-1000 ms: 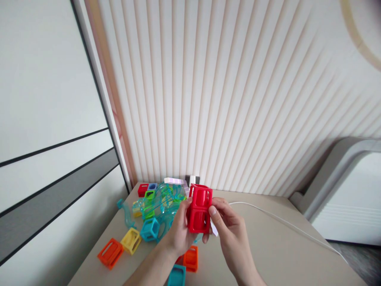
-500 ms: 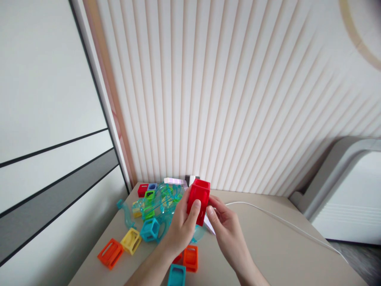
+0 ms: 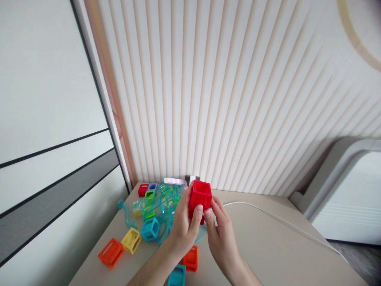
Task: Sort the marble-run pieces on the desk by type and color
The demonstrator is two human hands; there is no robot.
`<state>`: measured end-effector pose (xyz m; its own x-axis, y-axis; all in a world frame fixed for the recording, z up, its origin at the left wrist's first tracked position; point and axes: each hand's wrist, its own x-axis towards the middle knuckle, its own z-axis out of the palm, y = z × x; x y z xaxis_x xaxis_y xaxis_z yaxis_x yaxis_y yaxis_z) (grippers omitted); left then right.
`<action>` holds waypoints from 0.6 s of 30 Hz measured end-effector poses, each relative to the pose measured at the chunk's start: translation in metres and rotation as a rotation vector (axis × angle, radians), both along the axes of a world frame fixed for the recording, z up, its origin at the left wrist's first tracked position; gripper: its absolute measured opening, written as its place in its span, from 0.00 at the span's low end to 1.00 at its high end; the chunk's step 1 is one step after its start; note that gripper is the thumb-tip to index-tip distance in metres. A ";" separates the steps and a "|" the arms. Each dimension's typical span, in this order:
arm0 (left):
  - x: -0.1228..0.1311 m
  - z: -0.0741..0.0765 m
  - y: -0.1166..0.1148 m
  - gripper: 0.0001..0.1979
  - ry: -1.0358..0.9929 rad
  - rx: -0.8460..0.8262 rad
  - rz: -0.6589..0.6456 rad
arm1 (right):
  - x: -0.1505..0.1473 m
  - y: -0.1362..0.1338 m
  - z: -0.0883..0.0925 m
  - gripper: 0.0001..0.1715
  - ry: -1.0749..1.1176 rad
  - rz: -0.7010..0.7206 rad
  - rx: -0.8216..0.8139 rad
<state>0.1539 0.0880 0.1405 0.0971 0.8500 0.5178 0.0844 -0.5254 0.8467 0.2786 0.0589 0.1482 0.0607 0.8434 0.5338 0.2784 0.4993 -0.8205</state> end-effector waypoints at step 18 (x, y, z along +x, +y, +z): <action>-0.079 0.012 0.046 0.25 0.365 0.146 0.015 | 0.008 -0.009 0.008 0.19 0.016 -0.013 0.090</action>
<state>0.0749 0.1337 0.1530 0.2856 0.7726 0.5671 0.3744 -0.6346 0.6761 0.2867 0.0501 0.1565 0.0804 0.7913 0.6061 0.2726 0.5674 -0.7770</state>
